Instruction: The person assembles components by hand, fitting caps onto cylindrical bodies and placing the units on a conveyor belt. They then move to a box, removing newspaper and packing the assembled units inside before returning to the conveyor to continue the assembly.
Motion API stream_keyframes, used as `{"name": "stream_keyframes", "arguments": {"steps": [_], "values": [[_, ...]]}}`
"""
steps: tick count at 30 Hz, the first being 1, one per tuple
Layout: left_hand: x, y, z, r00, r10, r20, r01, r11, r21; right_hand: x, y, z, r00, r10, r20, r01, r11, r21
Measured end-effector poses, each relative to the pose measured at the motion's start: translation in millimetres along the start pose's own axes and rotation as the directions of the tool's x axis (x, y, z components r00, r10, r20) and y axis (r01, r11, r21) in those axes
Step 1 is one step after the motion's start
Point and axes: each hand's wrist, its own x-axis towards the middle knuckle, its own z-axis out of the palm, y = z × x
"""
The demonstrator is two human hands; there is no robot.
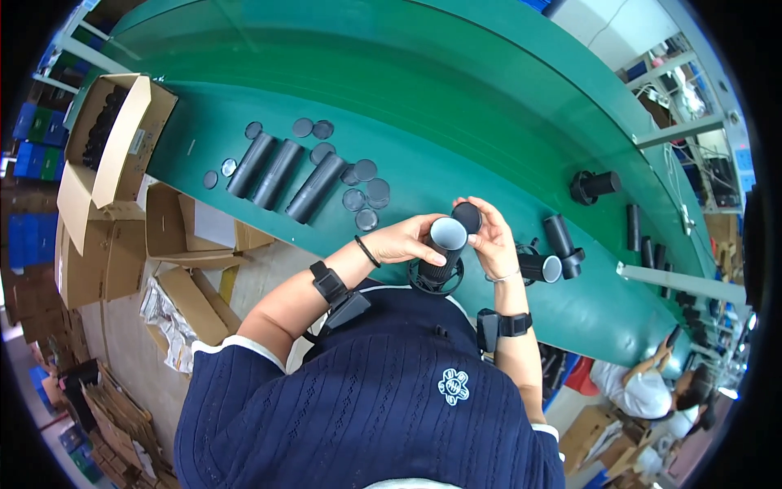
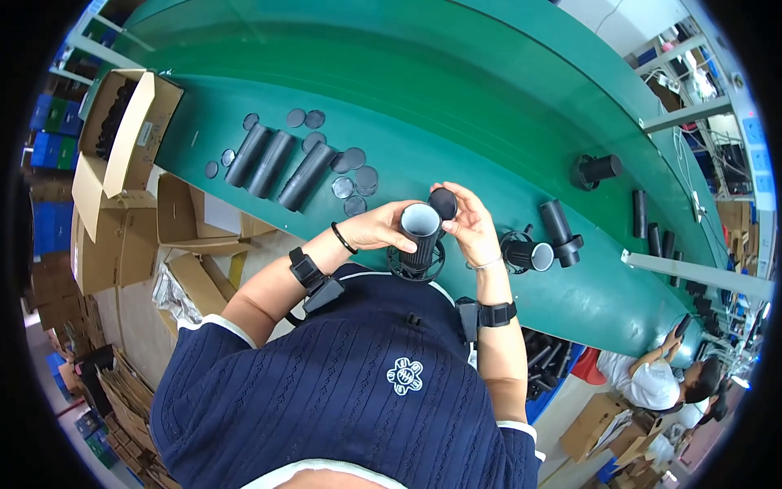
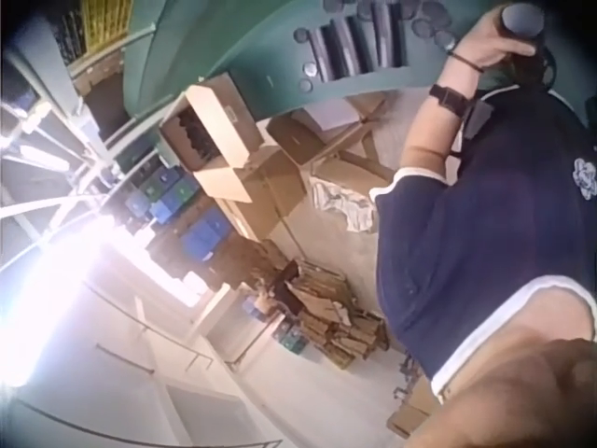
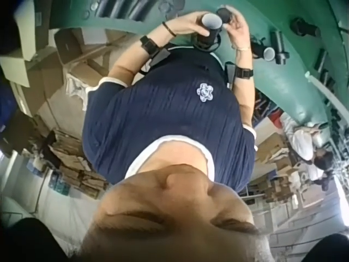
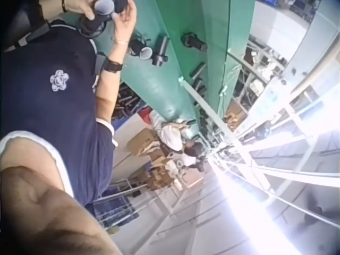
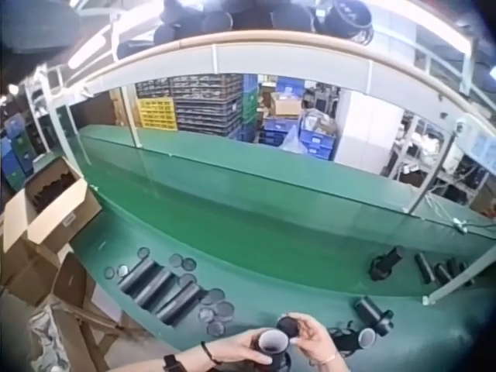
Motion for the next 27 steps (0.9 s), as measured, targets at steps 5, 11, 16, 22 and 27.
{"name": "stream_keyframes", "arguments": {"steps": [5,11,16,22,27], "values": [[8.6,-5.5,-2.6,0.991,0.069,-0.111,-0.023,0.93,0.368,-13.7,-18.5,-12.5,0.992,0.003,-0.125,0.007,0.997,0.076],[20.3,-22.4,-14.5,0.977,0.204,-0.066,-0.093,0.678,0.729,-29.0,-16.9,-20.0,0.986,0.131,-0.103,-0.154,0.954,-0.256],[25.0,-33.2,-13.2,0.976,0.218,-0.02,-0.096,0.508,0.856,-25.9,-43.2,14.3,1.0,0.007,0.028,0.021,0.486,-0.874],[24.3,-37.6,-11.5,0.968,0.249,-0.009,-0.124,0.512,0.85,-22.3,-37.5,24.9,0.989,0.05,0.142,0.117,0.347,-0.931],[24.6,-38.0,-9.7,0.978,0.205,-0.033,-0.075,0.495,0.866,-29.3,-28.8,19.1,0.998,0.026,0.058,0.05,0.233,-0.971]]}}
